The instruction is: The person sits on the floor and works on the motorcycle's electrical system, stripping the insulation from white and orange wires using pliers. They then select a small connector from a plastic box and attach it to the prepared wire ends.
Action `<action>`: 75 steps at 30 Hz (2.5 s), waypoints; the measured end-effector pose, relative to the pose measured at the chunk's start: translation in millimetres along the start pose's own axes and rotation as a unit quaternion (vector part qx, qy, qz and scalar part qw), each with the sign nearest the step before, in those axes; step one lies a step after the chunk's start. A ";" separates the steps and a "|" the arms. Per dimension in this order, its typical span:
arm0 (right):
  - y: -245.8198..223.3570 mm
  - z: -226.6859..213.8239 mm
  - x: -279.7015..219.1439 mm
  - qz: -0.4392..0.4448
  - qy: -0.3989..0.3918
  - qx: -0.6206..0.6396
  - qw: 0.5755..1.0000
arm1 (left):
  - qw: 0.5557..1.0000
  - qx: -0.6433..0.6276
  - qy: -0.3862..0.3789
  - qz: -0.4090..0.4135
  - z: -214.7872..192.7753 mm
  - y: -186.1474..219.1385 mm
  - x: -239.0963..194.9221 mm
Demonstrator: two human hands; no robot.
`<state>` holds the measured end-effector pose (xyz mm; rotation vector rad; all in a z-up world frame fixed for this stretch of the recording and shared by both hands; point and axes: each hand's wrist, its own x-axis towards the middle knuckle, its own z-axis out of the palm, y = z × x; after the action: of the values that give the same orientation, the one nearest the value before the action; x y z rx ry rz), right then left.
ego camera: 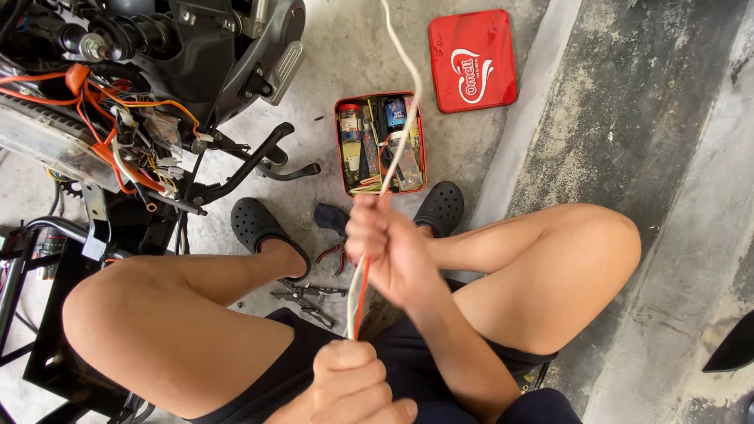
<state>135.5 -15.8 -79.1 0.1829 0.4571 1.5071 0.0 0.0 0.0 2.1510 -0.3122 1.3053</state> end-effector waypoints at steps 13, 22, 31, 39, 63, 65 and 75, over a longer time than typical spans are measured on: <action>-116.0 9.0 18.7 -0.131 0.080 -0.269 0.951 | 0.965 -0.197 0.123 -0.124 -6.1 34.6 -40.7; -157.1 14.4 -38.9 -0.149 -0.024 0.006 0.988 | 0.757 -0.438 0.372 -0.310 -42.1 54.3 -80.9; -119.4 86.9 -77.0 -0.279 0.055 -0.449 0.847 | 0.674 -0.545 0.134 -0.480 -92.9 -21.9 -28.4; -93.4 132.4 -42.5 -0.298 0.100 -0.547 0.776 | 0.850 -0.135 -0.224 -0.458 3.1 -49.8 -19.5; -88.8 80.7 -6.5 -0.194 0.050 -0.518 0.832 | 0.757 -0.189 -0.108 -0.616 59.6 -61.8 6.0; -93.2 84.1 -5.8 -0.201 0.062 -0.515 0.831 | 0.774 -0.161 -0.117 -0.602 55.5 -62.1 4.7; -168.2 122.4 -27.7 -0.363 0.070 -0.510 0.777 | 0.816 -0.149 -0.184 -0.528 38.1 -65.6 -23.9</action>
<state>338.6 -34.8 -30.0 -0.8866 -0.2278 0.8137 47.6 26.8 -57.7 1.7800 0.4703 0.1779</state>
